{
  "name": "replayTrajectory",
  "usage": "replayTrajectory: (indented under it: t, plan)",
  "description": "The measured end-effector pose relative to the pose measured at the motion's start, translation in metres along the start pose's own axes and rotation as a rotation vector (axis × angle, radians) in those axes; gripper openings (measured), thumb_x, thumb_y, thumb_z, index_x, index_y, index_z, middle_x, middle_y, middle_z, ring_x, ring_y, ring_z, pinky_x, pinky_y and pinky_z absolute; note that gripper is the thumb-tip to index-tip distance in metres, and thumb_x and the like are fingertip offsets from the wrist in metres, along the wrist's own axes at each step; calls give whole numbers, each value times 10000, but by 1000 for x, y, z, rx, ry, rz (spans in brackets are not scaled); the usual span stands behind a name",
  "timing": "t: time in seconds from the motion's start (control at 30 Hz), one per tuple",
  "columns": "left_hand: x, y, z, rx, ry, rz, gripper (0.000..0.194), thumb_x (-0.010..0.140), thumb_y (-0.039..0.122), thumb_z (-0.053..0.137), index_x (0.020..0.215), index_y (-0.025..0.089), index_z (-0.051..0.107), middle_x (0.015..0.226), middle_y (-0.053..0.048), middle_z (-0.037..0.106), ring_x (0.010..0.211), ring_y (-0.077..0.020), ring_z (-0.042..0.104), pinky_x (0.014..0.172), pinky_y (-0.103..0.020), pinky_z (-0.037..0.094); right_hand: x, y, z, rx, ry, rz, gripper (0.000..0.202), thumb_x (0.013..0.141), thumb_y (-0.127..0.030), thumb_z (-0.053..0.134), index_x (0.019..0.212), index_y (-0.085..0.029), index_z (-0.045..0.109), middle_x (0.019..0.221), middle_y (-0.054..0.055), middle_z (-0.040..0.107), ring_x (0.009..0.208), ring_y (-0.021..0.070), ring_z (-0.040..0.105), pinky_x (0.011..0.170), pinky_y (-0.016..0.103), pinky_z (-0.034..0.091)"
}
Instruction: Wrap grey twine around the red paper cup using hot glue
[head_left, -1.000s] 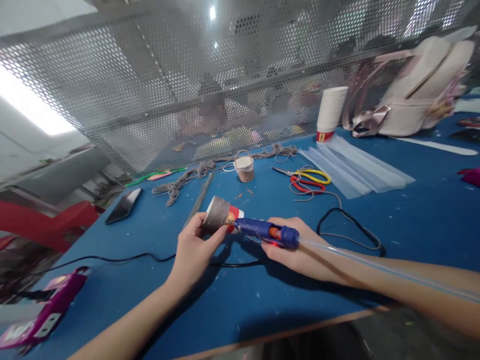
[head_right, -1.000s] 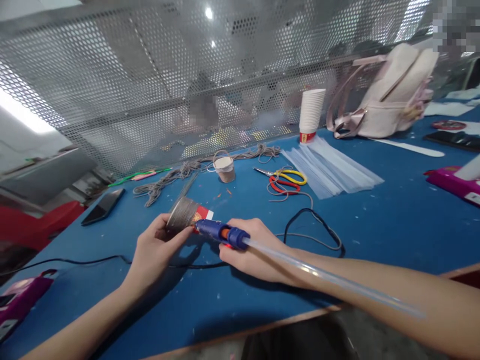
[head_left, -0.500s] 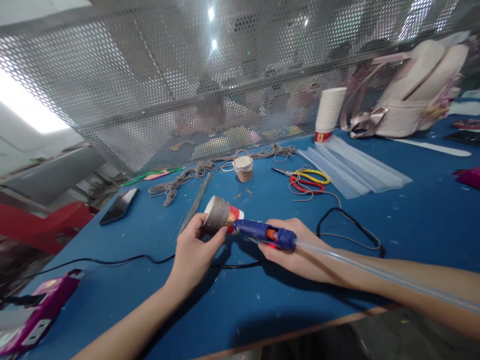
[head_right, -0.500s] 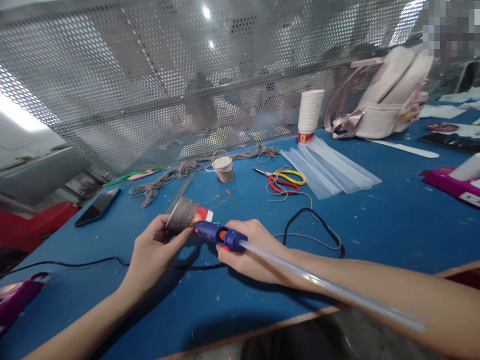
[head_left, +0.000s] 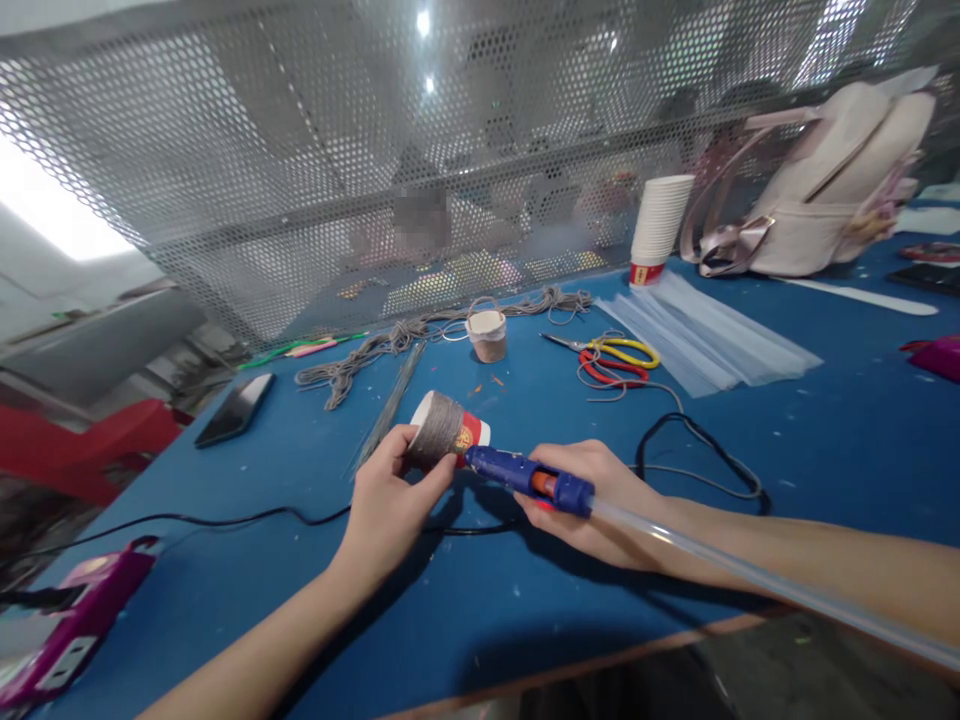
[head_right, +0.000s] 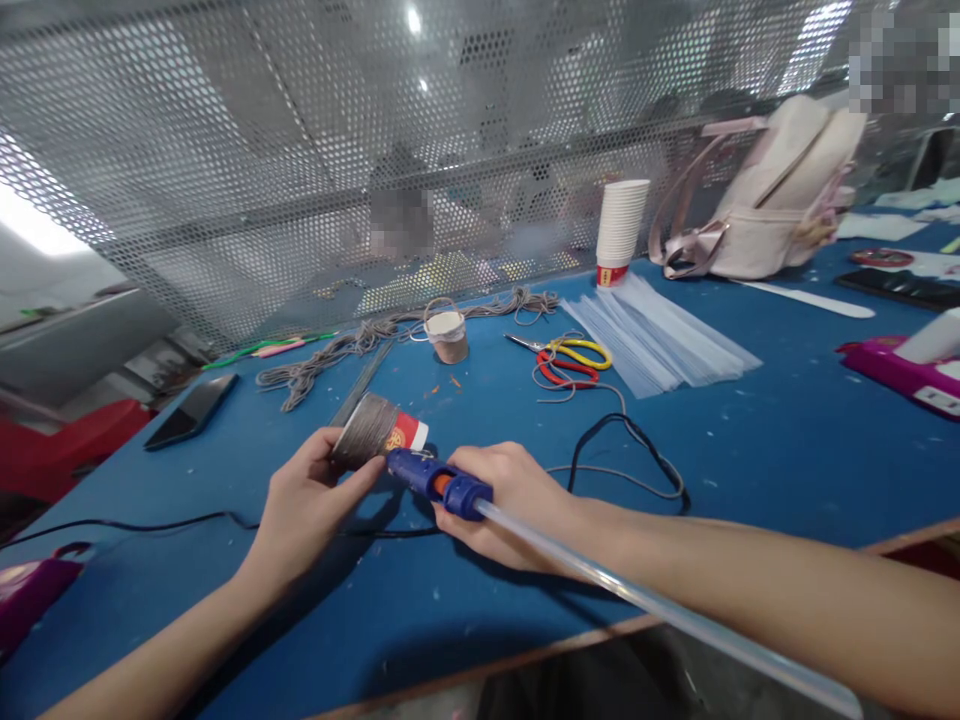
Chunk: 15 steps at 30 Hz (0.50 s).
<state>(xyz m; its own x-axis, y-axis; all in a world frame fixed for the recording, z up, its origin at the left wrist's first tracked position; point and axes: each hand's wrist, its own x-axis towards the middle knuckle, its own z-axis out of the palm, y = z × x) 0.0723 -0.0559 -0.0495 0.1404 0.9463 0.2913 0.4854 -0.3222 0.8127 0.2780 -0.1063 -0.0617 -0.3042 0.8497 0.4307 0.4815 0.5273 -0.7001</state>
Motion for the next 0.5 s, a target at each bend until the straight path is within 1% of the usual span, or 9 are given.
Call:
replayTrajectory:
  t: [0.13,0.3,0.37,0.5]
  plan:
    - [0,-1,0,10,2,13,201,695,351,651,797,186,601,713,13,615,648,-140,539,639,-264,446,-1,3,1,-26,21,-6,111,773,-219,538,671,-179,518,594,-6,554,515,92,447,537,205,352]
    - [0,0,-1,27,-5,14,186,702,340,639,801,188,597,723,10,620,658,-143,544,654,-267,449,-3,5,2,-44,17,-72,125,788,-250,537,687,-181,517,588,-14,527,507,95,437,521,208,344]
    - [0,1,-1,23,-6,17,184,699,337,644,797,187,599,719,10,621,655,-143,546,649,-264,449,-2,5,0,-51,13,-58,120,786,-247,535,687,-181,521,591,-8,538,511,98,445,525,211,347]
    - [0,5,0,1,6,12,174,675,324,661,761,186,600,684,14,621,629,-139,545,620,-253,447,0,2,-3,-54,23,21,123,775,-223,548,664,-184,512,583,-13,546,497,91,431,525,207,350]
